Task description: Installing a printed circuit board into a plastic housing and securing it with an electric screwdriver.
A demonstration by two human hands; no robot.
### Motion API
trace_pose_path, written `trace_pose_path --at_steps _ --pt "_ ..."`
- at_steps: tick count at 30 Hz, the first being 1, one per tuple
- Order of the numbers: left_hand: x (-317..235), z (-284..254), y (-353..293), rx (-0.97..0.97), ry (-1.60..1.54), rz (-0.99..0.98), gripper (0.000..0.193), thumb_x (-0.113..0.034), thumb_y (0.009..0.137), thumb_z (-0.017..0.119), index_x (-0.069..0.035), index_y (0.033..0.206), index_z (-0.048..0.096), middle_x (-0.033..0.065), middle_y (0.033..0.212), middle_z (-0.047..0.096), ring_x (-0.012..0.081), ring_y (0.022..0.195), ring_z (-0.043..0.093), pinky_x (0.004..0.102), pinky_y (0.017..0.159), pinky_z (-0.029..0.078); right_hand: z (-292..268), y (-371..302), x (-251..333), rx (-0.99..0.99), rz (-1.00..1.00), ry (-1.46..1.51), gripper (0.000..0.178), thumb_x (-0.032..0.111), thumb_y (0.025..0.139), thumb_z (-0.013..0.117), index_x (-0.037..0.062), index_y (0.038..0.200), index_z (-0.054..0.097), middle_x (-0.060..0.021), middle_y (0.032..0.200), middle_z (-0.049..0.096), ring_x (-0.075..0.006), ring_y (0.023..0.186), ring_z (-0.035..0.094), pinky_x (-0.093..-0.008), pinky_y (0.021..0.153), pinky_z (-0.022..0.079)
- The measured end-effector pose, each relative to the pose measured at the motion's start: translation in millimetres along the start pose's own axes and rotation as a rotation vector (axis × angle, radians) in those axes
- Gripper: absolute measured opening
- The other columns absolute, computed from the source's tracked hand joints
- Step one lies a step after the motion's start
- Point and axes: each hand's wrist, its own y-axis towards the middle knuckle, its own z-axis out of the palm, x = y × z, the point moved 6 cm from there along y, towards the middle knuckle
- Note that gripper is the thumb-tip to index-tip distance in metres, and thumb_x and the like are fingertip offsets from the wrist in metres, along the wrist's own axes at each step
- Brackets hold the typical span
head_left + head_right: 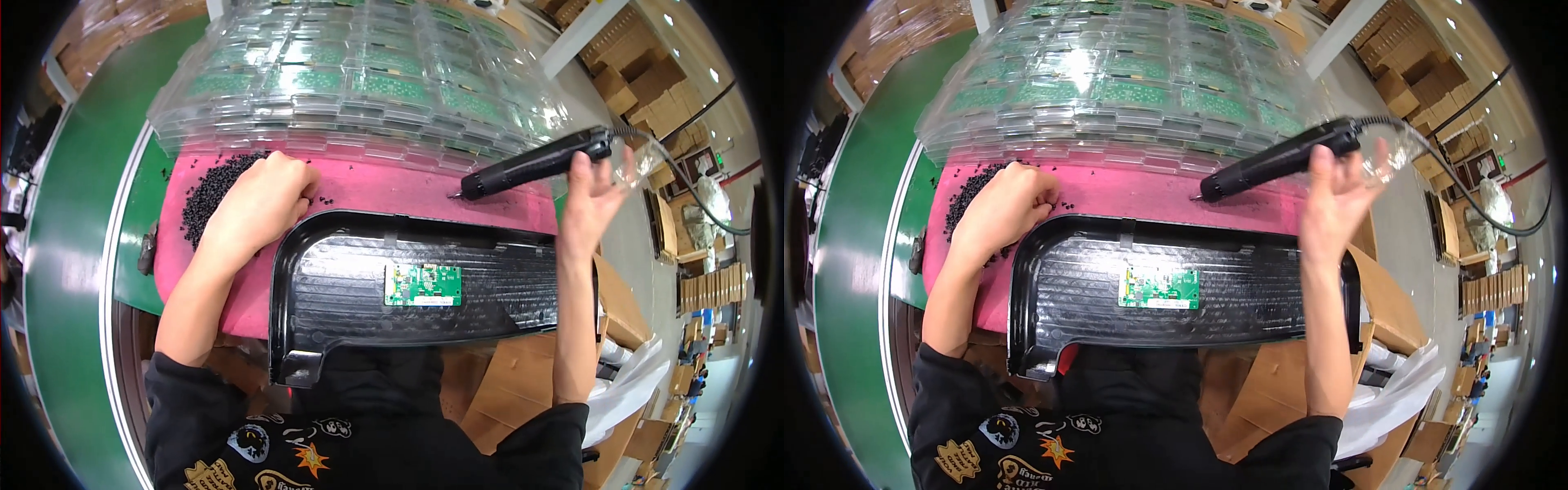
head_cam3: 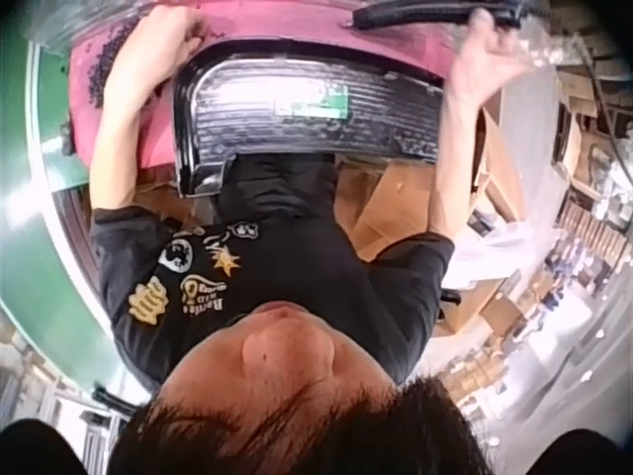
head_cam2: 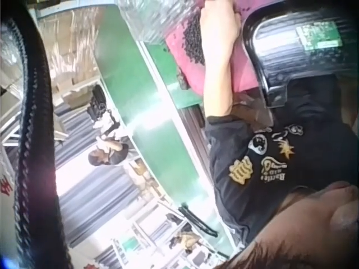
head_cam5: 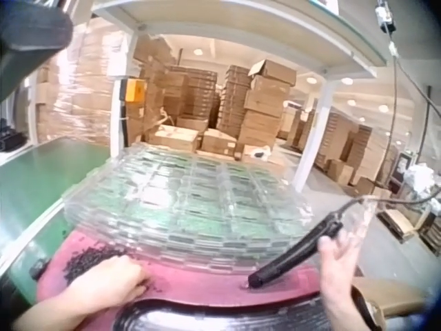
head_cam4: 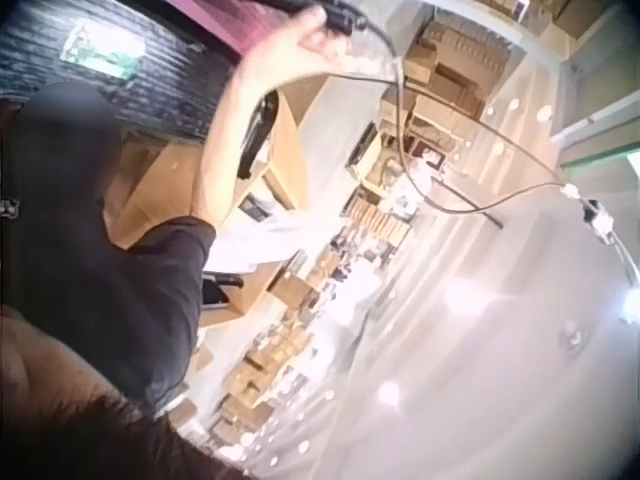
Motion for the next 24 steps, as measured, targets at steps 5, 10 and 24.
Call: trace_pose_path --at_steps 5,10,24 --pt "-1 -3 2 -0.030 -0.040 0.032 0.013 0.004 0.070 0.066 0.006 0.083 0.065 0.0214 0.075 0.066 0.0346 0.073 0.068 0.0388 0.067 0.053 60 -27 -24 0.279 0.456 0.450 0.047 0.031 0.103 0.055 0.0064 0.139 0.037 -0.0118 0.108 0.061 -0.0255 0.102 0.059 -0.0407 0.096 0.046" --pt "-24 -25 1 -0.263 -0.118 0.045 0.011 0.004 0.072 0.067 0.006 0.083 0.067 0.0172 0.079 0.068 0.0257 0.070 0.068 0.0338 0.066 0.054 59 -20 26 -0.022 0.385 0.733 0.065 0.066 0.097 0.044 0.0100 0.130 0.047 -0.0043 0.082 0.051 -0.0175 0.073 0.050 -0.0401 0.076 0.045" --pt "-68 11 -7 0.163 -1.187 0.183 0.016 0.011 0.076 0.074 0.004 0.090 0.069 0.0103 0.092 0.069 0.0151 0.087 0.068 0.0265 0.076 0.058 64 -63 133 0.232 0.046 0.935 0.071 0.062 0.082 0.069 0.0103 0.125 0.047 0.0045 0.061 0.047 -0.0062 0.046 0.044 -0.0251 0.053 0.040"
